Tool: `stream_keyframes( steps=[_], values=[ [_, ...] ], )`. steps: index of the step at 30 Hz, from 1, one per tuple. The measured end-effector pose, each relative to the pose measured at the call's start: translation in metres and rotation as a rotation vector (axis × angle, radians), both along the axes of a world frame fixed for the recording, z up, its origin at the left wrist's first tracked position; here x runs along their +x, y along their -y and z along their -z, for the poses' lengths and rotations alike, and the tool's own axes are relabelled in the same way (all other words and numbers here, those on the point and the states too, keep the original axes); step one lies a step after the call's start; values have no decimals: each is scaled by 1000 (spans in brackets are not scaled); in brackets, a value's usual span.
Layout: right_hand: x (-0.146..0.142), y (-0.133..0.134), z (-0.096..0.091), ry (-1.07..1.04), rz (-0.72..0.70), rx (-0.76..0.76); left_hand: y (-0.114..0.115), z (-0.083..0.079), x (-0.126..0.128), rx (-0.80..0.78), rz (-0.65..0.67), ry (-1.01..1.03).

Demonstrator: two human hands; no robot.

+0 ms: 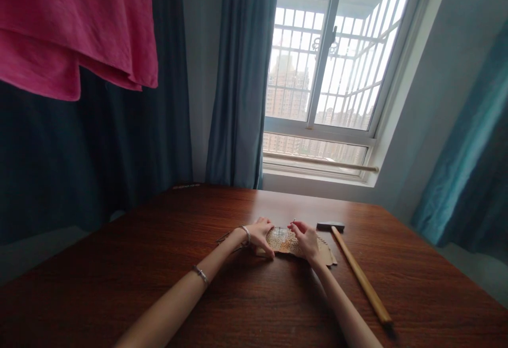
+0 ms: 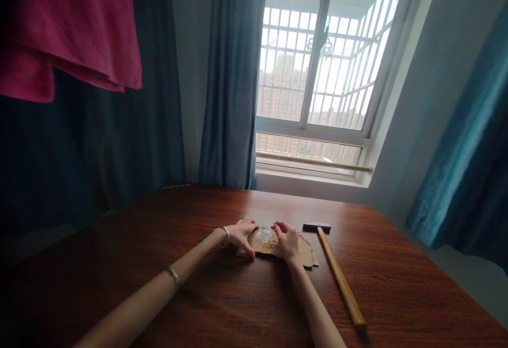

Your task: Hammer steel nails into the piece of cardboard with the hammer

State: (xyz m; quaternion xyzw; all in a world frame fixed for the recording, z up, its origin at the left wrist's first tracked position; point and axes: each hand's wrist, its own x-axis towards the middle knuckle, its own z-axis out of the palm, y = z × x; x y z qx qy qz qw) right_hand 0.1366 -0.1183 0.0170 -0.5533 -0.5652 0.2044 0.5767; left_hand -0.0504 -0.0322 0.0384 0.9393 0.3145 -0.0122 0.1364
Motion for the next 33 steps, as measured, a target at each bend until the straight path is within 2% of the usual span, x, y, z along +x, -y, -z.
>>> stream_keyframes(
  steps=[10, 19, 28, 31, 33],
  values=[
    [-10, -10, 3, 97, -10, -16, 2, 9, 3, 32, 15, 43],
    [-7, -10, 13, 157, 4, -37, 7, 1, 0, -3, 28, -3],
    [-11, -8, 15, 264, 5, -8, 4, 5, 0, -13, 36, -17],
    [-11, -9, 18, 298, 3, 10, 0, 7, 2, -41, 8, 34],
    [-11, -10, 20, 320, 6, 20, -5, 9, 4, -45, -35, 141]
  ],
)
